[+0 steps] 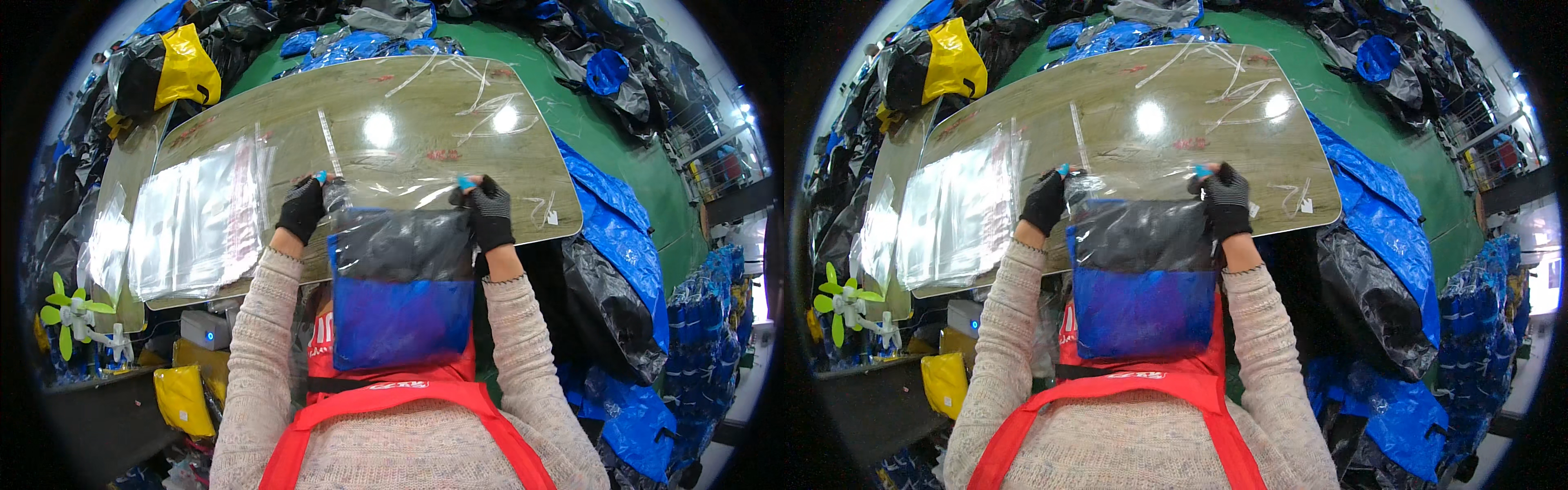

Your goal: The person repeatedly places blue and black plastic mailers into clear poly bags on a workbench, folds the mailers, and seals the bags. The person handles multiple mailers one at a time and stacks the sealed packages on the table.

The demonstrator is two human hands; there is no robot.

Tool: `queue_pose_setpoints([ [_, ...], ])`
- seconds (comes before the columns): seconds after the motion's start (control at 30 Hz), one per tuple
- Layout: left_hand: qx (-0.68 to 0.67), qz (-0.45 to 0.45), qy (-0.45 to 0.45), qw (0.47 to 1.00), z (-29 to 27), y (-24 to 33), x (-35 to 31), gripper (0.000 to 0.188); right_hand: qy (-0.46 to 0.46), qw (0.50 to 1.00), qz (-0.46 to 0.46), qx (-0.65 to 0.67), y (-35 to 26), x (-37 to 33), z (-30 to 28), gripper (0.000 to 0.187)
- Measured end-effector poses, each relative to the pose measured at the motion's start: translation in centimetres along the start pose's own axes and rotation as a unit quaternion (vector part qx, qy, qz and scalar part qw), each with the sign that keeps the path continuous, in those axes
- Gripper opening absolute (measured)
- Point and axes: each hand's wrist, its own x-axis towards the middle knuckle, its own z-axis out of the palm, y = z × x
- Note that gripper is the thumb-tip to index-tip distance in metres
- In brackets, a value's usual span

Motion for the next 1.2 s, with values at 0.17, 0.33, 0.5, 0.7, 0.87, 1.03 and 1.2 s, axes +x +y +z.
queue_pose_setpoints([
  [0.17, -0.067, -0.024, 0.025, 0.997, 2.2, 0.7, 1.2, 0.033, 0.058, 0.991, 0.119, -0.018, -0.7, 3.2, -1.6, 0.018],
  [0.33, -0.14, -0.017, 0.001, 0.99, 2.8, 1.4, 2.9, 0.033, 0.103, 0.975, 0.123, -0.156, -1.4, 7.3, -2.1, 0.017],
  [0.5, -0.144, -0.007, 0.01, 0.989, 2.5, 3.5, 3.6, 0.035, -0.051, 0.94, -0.201, -0.271, -3.4, 6.0, 5.5, 0.033],
  [0.7, -0.011, 0.039, -0.034, 0.999, 3.4, 5.8, 1.8, 0.037, -0.333, 0.727, -0.332, -0.501, -5.4, 7.9, 15.3, 0.016],
  [0.87, 0.087, 0.08, -0.032, 0.992, 3.5, 6.9, 0.9, 0.033, -0.404, 0.681, -0.37, -0.486, -7.1, 9.0, 15.2, 0.019],
  [1.03, -0.04, 0.006, -0.042, 0.998, 4.0, 7.0, 0.8, 0.032, -0.394, 0.651, -0.393, -0.516, -7.4, 8.4, 14.5, 0.024],
  [1.2, 0.084, 0.075, -0.044, 0.993, 4.7, 6.7, 0.5, 0.028, -0.361, 0.619, -0.431, -0.548, -5.4, 8.3, 14.6, 0.015],
])
